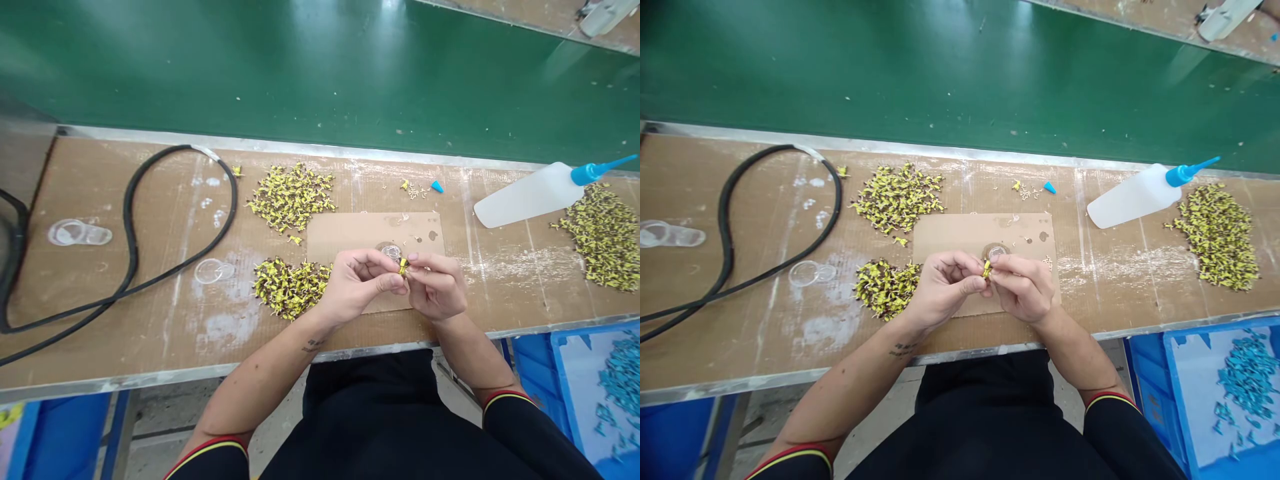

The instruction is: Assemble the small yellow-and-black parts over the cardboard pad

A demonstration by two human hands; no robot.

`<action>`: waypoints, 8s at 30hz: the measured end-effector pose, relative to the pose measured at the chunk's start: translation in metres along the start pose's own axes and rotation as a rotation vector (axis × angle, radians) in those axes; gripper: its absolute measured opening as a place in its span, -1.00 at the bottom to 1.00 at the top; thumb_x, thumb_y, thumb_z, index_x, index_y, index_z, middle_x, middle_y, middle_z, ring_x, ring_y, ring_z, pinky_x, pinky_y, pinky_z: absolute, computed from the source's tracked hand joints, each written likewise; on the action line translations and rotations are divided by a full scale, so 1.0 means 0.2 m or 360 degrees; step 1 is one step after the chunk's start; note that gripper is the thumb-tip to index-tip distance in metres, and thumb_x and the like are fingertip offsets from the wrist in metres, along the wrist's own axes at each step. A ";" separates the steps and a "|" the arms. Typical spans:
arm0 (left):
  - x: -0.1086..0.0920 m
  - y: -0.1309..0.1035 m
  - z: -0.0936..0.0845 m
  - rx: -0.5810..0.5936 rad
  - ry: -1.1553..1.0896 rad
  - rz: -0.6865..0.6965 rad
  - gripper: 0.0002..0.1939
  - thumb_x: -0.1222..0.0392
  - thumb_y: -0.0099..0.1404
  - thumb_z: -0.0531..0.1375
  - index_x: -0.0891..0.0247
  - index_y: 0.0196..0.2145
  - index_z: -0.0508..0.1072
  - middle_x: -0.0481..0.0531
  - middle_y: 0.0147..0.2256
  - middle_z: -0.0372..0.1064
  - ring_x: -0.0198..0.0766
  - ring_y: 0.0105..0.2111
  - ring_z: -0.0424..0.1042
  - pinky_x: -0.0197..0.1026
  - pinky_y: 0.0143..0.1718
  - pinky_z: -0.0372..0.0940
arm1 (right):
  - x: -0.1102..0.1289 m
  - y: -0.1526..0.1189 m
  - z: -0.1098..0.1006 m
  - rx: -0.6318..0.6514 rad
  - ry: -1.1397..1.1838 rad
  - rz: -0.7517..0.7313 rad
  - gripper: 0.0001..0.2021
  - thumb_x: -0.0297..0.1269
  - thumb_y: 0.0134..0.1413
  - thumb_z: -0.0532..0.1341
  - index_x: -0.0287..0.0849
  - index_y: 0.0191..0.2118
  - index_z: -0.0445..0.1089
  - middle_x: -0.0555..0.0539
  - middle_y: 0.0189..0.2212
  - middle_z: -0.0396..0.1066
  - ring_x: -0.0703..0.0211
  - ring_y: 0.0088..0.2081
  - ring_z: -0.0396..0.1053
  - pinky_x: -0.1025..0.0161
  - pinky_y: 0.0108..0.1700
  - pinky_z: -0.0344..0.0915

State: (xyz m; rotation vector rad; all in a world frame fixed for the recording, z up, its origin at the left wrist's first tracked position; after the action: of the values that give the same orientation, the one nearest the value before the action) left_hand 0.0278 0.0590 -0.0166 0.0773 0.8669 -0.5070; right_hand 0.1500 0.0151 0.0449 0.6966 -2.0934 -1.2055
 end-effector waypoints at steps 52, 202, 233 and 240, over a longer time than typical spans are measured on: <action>-0.17 -0.04 -0.02 -0.0146 0.0674 0.0594 -0.81 0.07 0.34 0.37 0.26 -0.24 0.62 0.05 -0.35 0.59 -0.34 -0.39 0.57 -0.32 -0.29 0.48 | -0.10 0.02 0.03 0.0195 0.0658 0.0394 -0.86 -0.41 0.21 0.36 -0.12 -0.13 0.49 0.02 -0.43 0.61 0.22 -0.45 0.60 0.33 -0.43 0.55; -0.29 -0.11 0.03 -0.0007 0.1276 0.1343 -0.84 0.37 0.33 0.35 0.14 -0.19 0.59 0.01 -0.15 0.65 -0.18 -0.04 0.61 0.06 0.14 0.48 | -0.15 -0.02 0.10 0.0386 0.1211 0.1101 -0.81 -0.52 0.09 0.41 -0.06 -0.29 0.49 -0.01 -0.23 0.61 0.22 -0.18 0.59 0.23 -0.09 0.55; -0.54 -0.11 -0.29 -0.0859 0.1847 0.1556 -0.94 0.21 0.40 0.28 0.09 -0.17 0.54 -0.01 -0.20 0.56 -0.16 -0.08 0.51 0.06 0.08 0.39 | -0.24 -0.01 -0.01 0.0155 0.0833 0.1073 -0.87 -0.39 0.11 0.43 -0.03 -0.28 0.51 -0.07 -0.14 0.53 0.15 -0.27 0.53 0.07 -0.18 0.55; -0.64 -0.04 -0.71 -0.1508 0.2385 0.0982 -0.94 0.24 0.25 0.33 0.23 -0.29 0.59 0.17 -0.17 0.55 0.04 -0.04 0.47 0.22 0.11 0.32 | -0.30 0.01 -0.04 0.0229 0.0590 0.0930 -0.89 -0.36 0.12 0.42 -0.03 -0.28 0.50 -0.06 -0.21 0.50 0.10 -0.21 0.51 0.08 -0.18 0.48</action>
State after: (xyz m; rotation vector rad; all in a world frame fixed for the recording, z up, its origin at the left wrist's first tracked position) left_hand -0.1450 0.1407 -0.0128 -0.1782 2.3509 0.7371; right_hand 0.1954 0.0530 0.0359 0.2966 -1.8845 -0.5597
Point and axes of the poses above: each hand's wrist, its own y-axis towards the middle knuckle, its own z-axis out of the palm, x = y × z, the point moved 7 cm from there along y, towards the middle knuckle
